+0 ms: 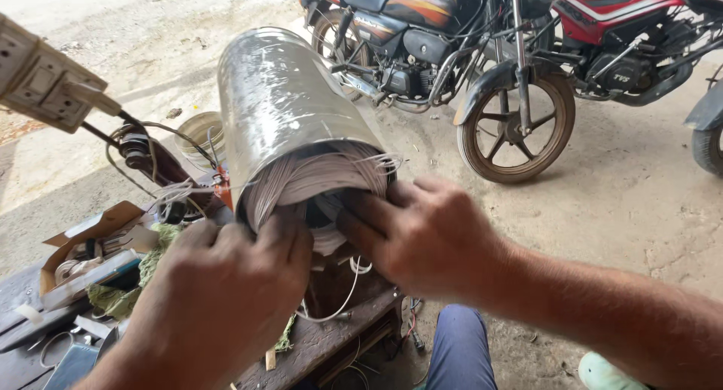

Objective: The person winds white wire around a cylindrical metal core mounted on a workbench. They use both hands to guide the wire, occasionally using a wooden stick to adjust the layers and pliers to cut the wire. The person continues winding and adjusting the wire throughout the clip.

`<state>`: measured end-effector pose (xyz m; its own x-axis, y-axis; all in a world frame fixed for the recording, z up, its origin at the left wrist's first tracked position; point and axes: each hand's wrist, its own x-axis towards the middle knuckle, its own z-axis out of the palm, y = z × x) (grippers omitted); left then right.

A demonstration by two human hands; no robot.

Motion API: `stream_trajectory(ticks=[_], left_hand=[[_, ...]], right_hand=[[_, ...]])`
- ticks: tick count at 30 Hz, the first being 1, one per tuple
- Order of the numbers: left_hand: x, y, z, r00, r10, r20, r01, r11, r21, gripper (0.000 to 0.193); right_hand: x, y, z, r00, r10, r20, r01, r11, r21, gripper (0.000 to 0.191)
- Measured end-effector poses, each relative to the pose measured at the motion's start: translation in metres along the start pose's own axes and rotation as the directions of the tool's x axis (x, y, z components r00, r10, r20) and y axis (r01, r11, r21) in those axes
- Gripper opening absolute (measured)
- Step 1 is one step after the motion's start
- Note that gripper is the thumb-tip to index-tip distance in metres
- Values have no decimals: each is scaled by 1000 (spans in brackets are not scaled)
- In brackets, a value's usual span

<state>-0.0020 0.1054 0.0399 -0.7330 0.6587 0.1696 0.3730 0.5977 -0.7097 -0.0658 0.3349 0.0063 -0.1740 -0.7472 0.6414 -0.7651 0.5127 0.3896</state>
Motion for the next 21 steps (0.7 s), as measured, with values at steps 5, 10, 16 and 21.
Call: stream_trajectory(ticks=[5,10,16,21], left_hand=[[-9,6,20,969,-101,-224,84,993,-84,34],[-17,3,30,983,-8,-183,1,999,-39,37],[-14,1,19,965,-52,-257,36,997,-68,35],[-15,2,24,923,-103,-371,56,989,-135,29]], right_hand=[[-8,-1,13,996,73,-50,-68,994,81,14],[-8,-4,25,991,96,-90,-82,985,151,15],[-7,-16,11,995,85,-45,-85,996,-2,27],[-5,-20,6,997,30,-66,-35,998,-61,31]])
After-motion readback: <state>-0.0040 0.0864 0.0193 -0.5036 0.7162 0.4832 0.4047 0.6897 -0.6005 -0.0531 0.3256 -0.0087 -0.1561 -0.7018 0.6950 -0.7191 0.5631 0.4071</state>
